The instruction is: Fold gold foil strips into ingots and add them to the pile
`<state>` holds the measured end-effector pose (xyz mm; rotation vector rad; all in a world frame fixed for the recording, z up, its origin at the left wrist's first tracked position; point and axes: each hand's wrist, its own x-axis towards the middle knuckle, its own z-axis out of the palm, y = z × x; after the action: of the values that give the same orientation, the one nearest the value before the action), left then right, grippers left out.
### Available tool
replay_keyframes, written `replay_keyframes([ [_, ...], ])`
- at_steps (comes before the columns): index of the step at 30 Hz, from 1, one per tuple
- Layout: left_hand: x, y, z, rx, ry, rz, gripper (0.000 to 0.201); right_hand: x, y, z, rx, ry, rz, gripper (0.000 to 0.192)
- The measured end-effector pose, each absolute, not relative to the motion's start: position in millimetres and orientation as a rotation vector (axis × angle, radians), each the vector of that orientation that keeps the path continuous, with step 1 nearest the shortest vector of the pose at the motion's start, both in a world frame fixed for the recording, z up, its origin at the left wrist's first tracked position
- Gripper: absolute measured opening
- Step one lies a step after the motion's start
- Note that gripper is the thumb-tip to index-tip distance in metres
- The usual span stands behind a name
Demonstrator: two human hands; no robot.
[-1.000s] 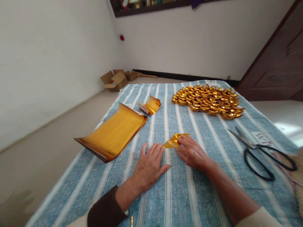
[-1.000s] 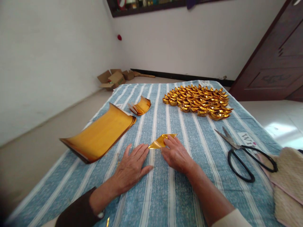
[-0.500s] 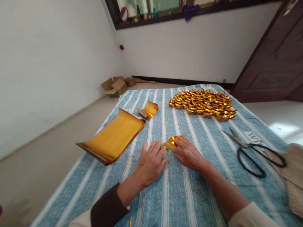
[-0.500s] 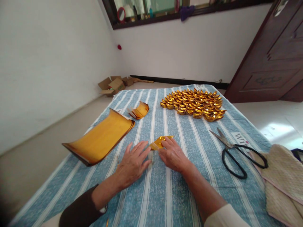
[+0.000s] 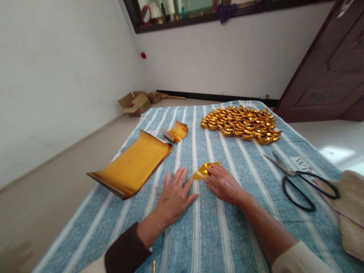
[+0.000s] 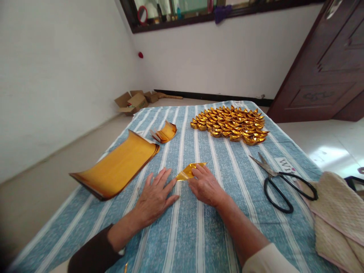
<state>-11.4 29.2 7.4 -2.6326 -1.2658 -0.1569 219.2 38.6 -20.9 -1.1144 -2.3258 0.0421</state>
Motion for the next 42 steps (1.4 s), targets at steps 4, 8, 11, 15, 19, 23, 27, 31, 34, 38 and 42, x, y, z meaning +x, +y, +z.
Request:
replay_keyframes([
  [4,-15,29,9,-2.619,-1.264,-0.161,0.041,219,38,-20,-1.107,-2.326,0.059,0.013],
  [8,-18,30,10,-2.619,-1.255,-0.170,0.038,220,39,-21,-1.085,-2.332,0.081,0.013],
  [11,-22,28,11,-2.623,-1.262,-0.212,0.034,220,40,-22,-1.081,-2.327,0.077,0.013],
  [15,-24,16,13,-2.614,-1.274,-0.310,0.031,220,39,-21,-1.097,-2.329,0.068,0.012],
  [19,-11,7,8,-2.756,-1.217,-0.456,0.037,219,39,-20,-1.102,-2.333,0.065,0.014],
  [23,7,17,-7,-2.983,-1.161,-0.439,0.060,218,38,-21,-1.096,-2.317,0.080,0.019],
  [27,10,26,-18,-3.035,-1.291,-0.257,0.075,217,37,-24,-1.104,-2.300,0.089,0.022],
  [31,9,27,-12,-3.062,-1.308,-0.233,0.072,219,37,-24,-1.124,-2.283,0.103,0.020],
  [34,14,29,-1,-3.031,-1.319,-0.232,0.057,221,39,-23,-1.106,-2.289,0.143,0.018],
  [38,22,34,10,-2.978,-1.298,-0.249,0.029,222,40,-20,-1.084,-2.318,0.146,0.015],
  [42,28,39,13,-2.933,-1.297,-0.282,0.022,222,38,-15,-1.076,-2.339,0.159,0.015],
])
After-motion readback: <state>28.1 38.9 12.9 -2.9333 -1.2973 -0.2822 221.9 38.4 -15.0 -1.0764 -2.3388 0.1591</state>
